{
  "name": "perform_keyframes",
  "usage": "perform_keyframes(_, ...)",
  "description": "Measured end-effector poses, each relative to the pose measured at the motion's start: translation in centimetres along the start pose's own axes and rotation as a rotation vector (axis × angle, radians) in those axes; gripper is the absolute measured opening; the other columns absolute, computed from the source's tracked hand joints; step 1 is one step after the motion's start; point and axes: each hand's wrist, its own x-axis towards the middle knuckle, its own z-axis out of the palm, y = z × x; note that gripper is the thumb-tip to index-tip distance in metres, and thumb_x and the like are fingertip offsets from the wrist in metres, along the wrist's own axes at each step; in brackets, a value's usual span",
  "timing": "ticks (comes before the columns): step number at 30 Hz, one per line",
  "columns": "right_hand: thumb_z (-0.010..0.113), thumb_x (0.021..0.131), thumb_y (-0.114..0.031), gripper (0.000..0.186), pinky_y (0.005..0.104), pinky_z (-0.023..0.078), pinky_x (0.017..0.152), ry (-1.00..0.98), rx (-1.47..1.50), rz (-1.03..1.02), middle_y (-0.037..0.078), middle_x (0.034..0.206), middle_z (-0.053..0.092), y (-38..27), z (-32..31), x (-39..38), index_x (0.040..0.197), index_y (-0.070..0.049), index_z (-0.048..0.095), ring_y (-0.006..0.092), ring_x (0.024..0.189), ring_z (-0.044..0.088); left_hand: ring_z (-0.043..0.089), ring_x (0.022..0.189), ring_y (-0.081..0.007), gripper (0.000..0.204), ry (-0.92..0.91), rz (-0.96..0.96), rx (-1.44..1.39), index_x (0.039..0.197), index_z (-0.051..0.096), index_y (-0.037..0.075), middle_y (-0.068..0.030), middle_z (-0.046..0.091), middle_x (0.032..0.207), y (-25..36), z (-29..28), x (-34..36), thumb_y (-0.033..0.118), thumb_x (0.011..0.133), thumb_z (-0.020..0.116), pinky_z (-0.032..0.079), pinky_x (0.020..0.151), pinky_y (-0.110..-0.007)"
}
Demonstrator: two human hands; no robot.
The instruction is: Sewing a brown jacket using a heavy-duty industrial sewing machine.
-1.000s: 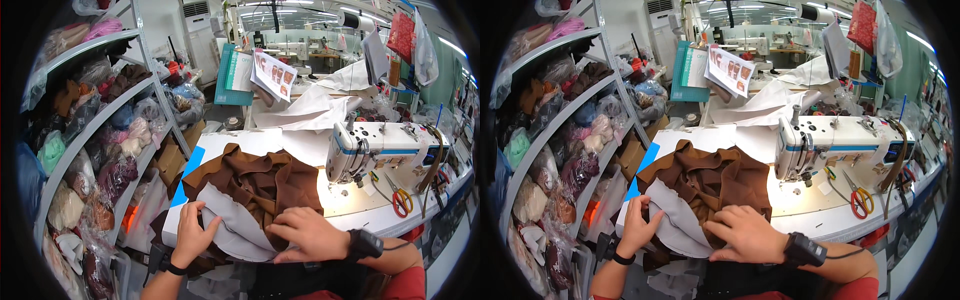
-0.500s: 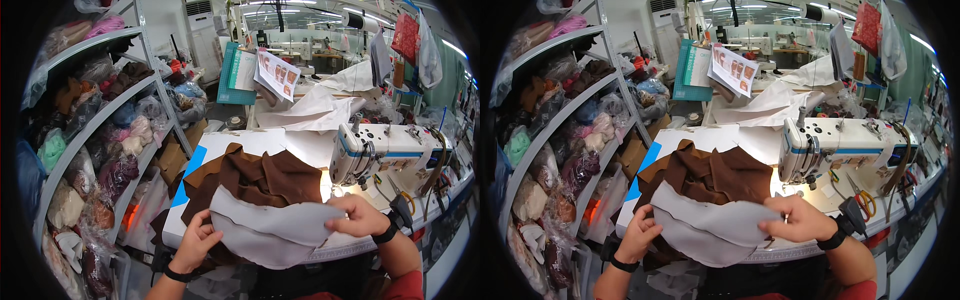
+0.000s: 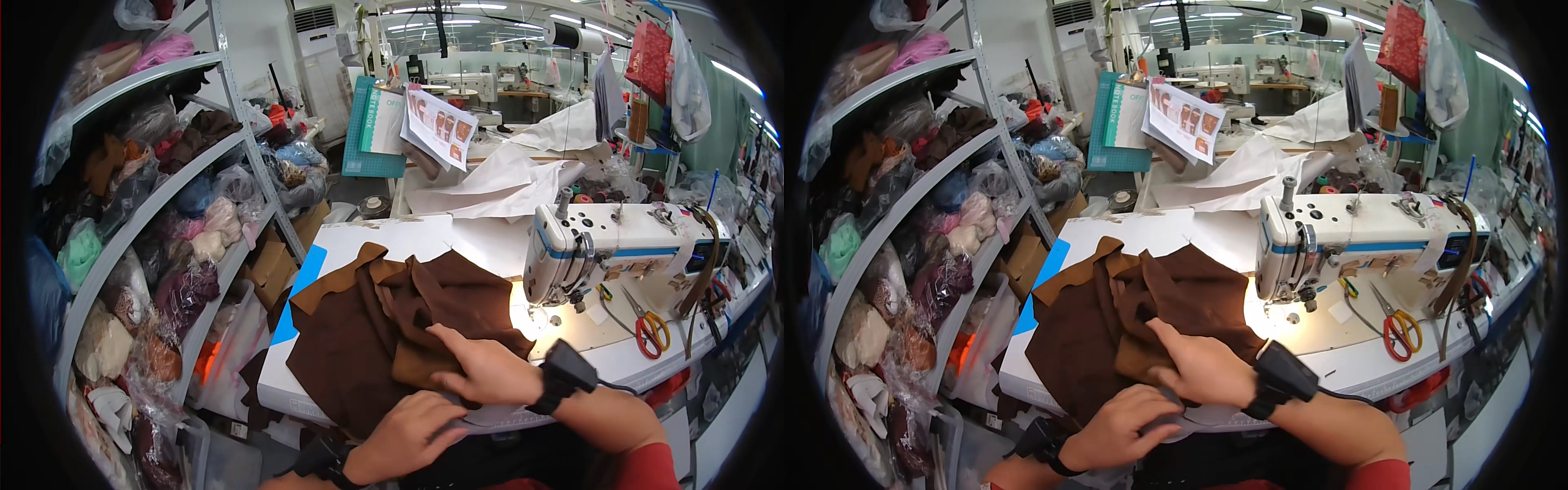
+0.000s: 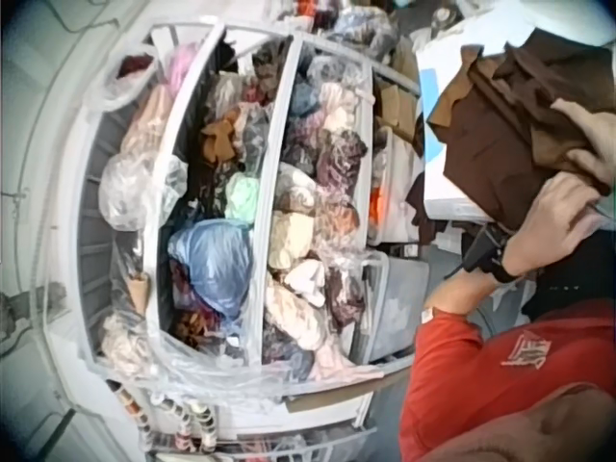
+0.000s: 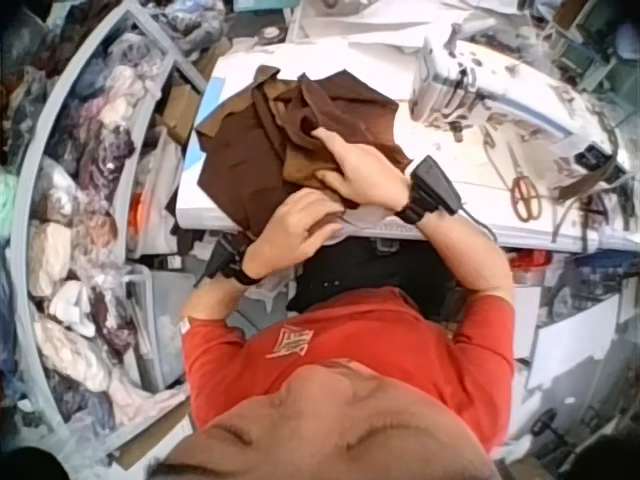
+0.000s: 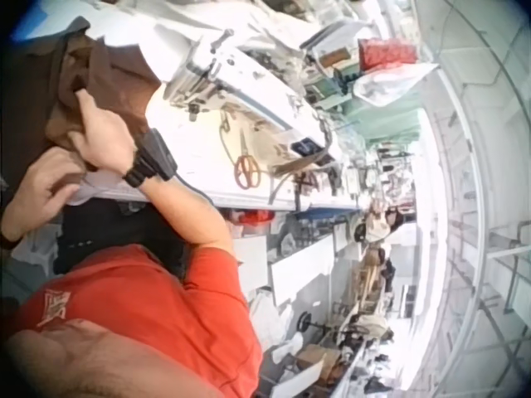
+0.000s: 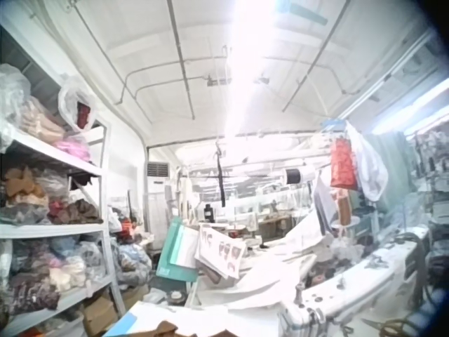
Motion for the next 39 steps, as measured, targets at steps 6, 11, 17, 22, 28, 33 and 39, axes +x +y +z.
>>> perform_keyframes(6,0.054,0.096,-0.003,0.056,0.0342,0.054,0.073,0.378,0.457,0.147,0.006,0.085,0.066,3.4,-1.9,-0.6,0.152,-0.005,0.048,0.0185,0.077,0.066,0.061,0.107,-0.0371,0.028,0.308,-0.346,0.409,0.103,0.072,0.004,-0.0127,0.069,0.107,-6.3,-3.9,-4.5,0.018,0.082,0.084,0.049,0.094,-0.046)
perform_keyframes(11,0.053,0.102,-0.003,0.046,0.0251,0.049,0.066,0.381,0.969,0.271,-0.003,0.089,0.063,2.6,-2.3,-1.6,0.148,-0.007,0.055,0.0053,0.079,0.057,0.055,0.118,-0.0388,0.032,0.274,-0.474,0.647,0.103,0.070,0.005,-0.0114,0.066,0.117,-9.6,-5.4,-6.9,0.021,0.080,0.086,0.042,0.102,-0.050)
perform_keyframes(17,0.057,0.104,-0.017,0.038,0.0338,0.059,0.087,-0.288,0.411,-0.013,0.017,0.112,0.076,2.6,-1.2,-4.7,0.135,0.004,0.063,0.0206,0.101,0.076,0.066,0.101,-0.0354,0.014,0.493,-0.481,0.269,0.100,0.062,0.002,-0.0162,0.069,0.102,-12.3,-5.6,-4.9,0.006,0.091,0.072,0.052,0.091,-0.044)
perform_keyframes(22,0.065,0.107,-0.034,0.058,0.0307,0.058,0.077,-0.373,0.689,-0.016,0.013,0.102,0.073,-2.5,-1.3,-4.8,0.149,0.001,0.048,0.0177,0.081,0.076,0.064,0.100,-0.0282,0.010,0.808,-0.422,0.314,0.110,0.057,0.000,-0.0181,0.067,0.109,-15.1,-11.1,-3.3,0.007,0.104,0.061,0.050,0.093,-0.038)
perform_keyframes(28,0.075,0.093,-0.018,0.052,0.0432,0.054,0.099,0.309,-0.038,-0.292,0.018,0.131,0.065,2.6,-0.7,2.3,0.140,-0.005,0.058,0.0384,0.123,0.061,0.060,0.113,-0.0277,0.028,0.653,-0.446,0.496,0.119,0.062,0.003,-0.0132,0.064,0.120,-11.0,-7.4,-6.2,0.010,0.094,0.074,0.048,0.097,-0.037)
perform_keyframes(33,0.071,0.084,-0.010,0.057,0.0534,0.041,0.116,0.132,-0.536,-0.457,0.020,0.153,0.048,4.4,0.7,6.3,0.139,-0.009,0.061,0.0448,0.141,0.046,0.061,0.106,-0.0355,0.041,0.408,-0.400,0.347,0.112,0.069,0.002,-0.0136,0.067,0.109,-6.8,-4.3,-7.0,0.017,0.078,0.086,0.050,0.096,-0.044)
perform_keyframes(39,0.066,0.099,-0.016,0.015,0.0456,0.055,0.080,0.210,0.294,-0.118,0.021,0.104,0.070,2.4,0.7,10.4,0.097,-0.002,0.062,0.0399,0.099,0.069,0.060,0.105,-0.0342,0.026,0.291,-0.461,0.403,0.102,0.070,0.003,-0.0098,0.068,0.100,-9.4,-3.7,-8.9,0.010,0.078,0.077,0.046,0.093,-0.044)
